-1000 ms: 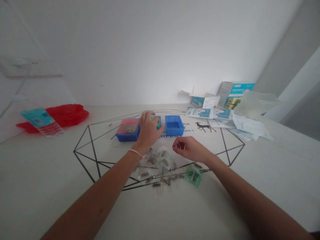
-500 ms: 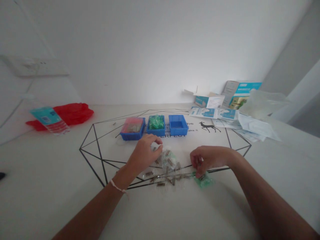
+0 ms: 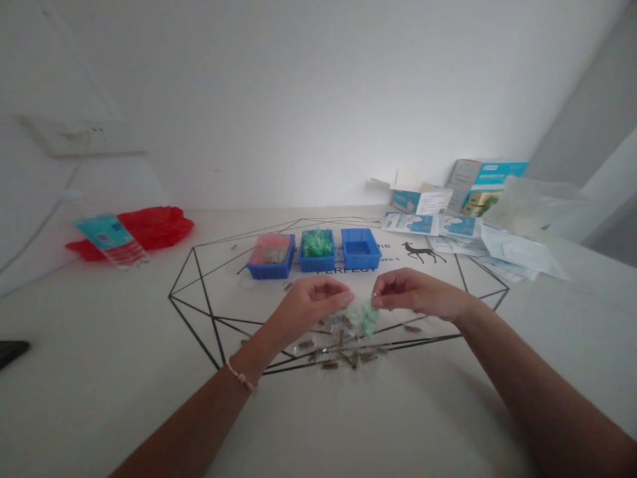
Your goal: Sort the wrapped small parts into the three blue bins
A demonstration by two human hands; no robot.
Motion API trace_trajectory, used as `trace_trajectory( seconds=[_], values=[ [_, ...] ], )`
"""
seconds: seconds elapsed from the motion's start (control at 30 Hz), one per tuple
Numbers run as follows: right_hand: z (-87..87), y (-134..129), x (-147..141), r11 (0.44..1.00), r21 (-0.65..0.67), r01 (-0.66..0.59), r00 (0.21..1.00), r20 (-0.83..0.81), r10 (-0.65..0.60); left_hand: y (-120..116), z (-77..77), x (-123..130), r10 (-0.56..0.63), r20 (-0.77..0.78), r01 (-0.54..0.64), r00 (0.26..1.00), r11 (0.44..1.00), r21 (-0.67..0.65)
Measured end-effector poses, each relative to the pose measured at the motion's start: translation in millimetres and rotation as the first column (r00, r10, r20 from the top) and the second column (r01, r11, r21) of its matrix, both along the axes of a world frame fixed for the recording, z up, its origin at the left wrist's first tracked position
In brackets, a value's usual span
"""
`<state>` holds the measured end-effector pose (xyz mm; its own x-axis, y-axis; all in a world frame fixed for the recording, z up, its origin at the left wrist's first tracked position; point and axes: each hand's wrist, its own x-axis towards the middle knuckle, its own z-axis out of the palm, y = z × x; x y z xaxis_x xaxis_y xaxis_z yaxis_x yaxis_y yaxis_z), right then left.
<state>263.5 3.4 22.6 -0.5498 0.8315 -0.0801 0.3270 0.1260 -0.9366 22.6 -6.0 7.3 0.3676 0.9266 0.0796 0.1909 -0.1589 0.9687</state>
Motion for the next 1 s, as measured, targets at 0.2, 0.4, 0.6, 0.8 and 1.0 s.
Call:
trace_trajectory(
  seconds=[0.2,0.4,0.6,0.8,1.0],
  values=[
    [-15.7,4,-21,0.984,0.019,0.176,0.957,-0.236,-0.167,0,-1.9,2,-0.029,0.104,0.05,0.994,0.978,-0.202],
    [-28.3,6,-29,0.979,-0.091,0.184,0.923,-0.327,-0.204,6,-3.7,-3,0.097,0.233,-0.001,0.968,0.925,-0.38],
    [-31.4,5,-36,0.966,-0.124,0.227,0.908,-0.331,-0.256,9,-5.1,-7,0.14,0.219,-0.044,0.966,0.918,-0.394],
    [-32.4,7,-35,0.975,-0.045,0.219,0.904,-0.367,-0.22,15,-11.9,-11,0.181,0.101,-0.169,0.978,0.979,-0.118],
    [-39.9,11,-36,0.927,0.212,0.309,0.905,-0.366,-0.218,20,-20.4,-10,0.149,0.116,-0.181,0.982,0.917,0.355]
  ],
)
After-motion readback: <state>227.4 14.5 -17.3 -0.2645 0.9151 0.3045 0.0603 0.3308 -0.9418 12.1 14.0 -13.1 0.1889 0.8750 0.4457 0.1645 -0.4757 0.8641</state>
